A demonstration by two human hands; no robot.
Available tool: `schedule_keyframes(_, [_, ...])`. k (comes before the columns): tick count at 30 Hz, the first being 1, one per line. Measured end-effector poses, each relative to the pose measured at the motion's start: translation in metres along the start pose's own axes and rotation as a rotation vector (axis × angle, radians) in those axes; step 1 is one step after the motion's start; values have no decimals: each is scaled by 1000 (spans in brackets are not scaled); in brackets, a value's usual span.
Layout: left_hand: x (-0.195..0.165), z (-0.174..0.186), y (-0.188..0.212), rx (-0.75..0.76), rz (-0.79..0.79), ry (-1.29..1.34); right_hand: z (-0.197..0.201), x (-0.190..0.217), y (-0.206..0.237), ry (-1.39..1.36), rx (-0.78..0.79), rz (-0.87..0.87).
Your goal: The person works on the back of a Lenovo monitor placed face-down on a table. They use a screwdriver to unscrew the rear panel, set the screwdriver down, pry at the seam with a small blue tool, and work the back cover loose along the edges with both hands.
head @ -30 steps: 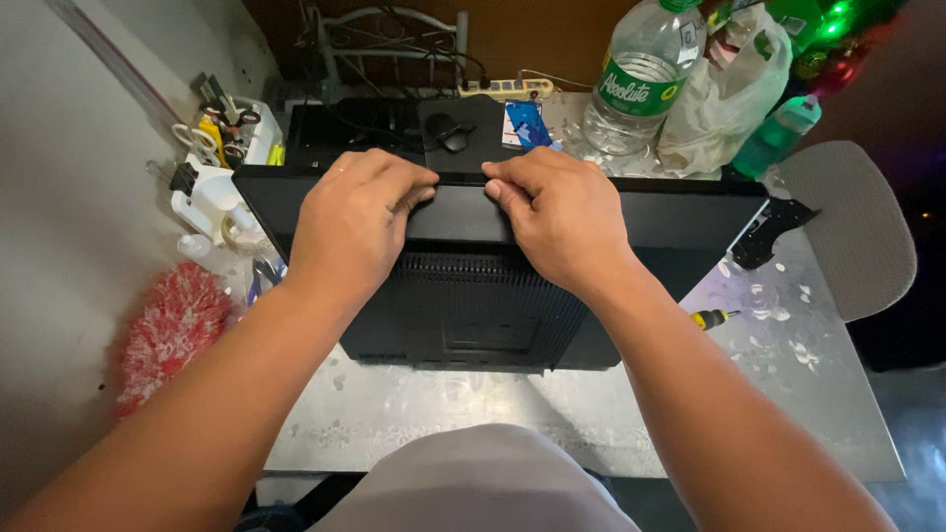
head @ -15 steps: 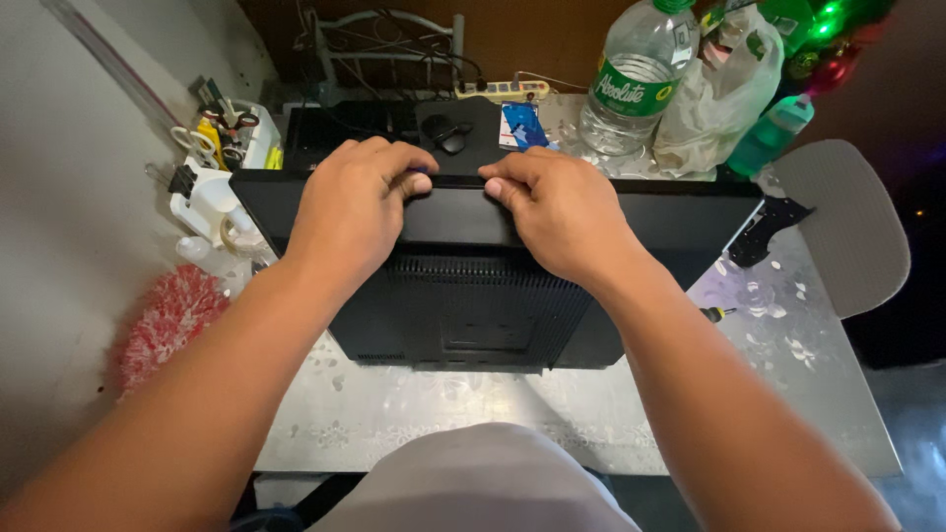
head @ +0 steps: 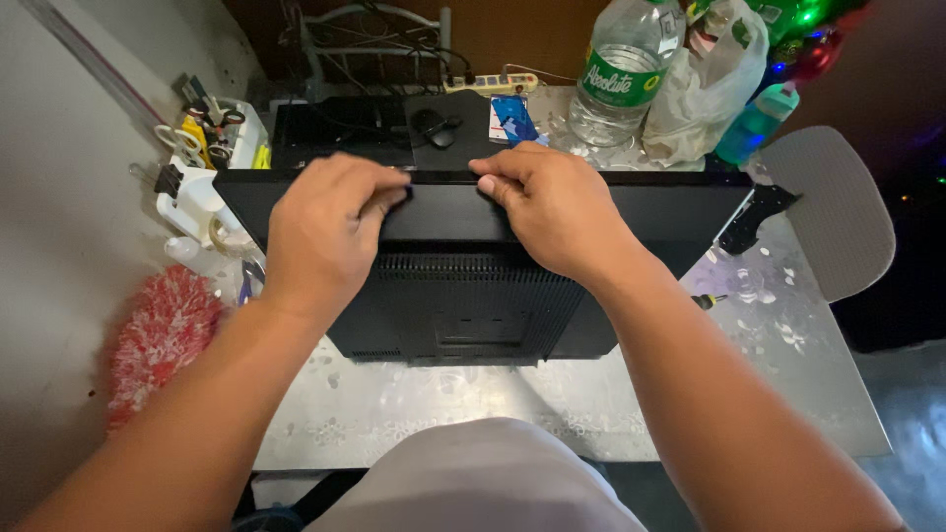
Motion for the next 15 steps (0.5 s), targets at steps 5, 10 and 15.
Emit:
schedule_keyframes(5, [-2,3,11,-54,-40,17,-2,2,4,4,5,-72])
schedule_keyframes(10, [2,4,17,-104,-42,74,-1,2,5,29,-14,-21])
schedule_keyframes(15, [8,12,30,-139,-36,-45,-1,1,-1,15,7,-45])
Point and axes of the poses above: each hand's wrist, its own y-axis away from the middle knuckle, its own z-axis out of the back of the hand, x = y × z, the point moved 3 cm from there along -y, towards the middle knuckle, and after that the axes turned 9 degrees about x, right-handed, at the moved point
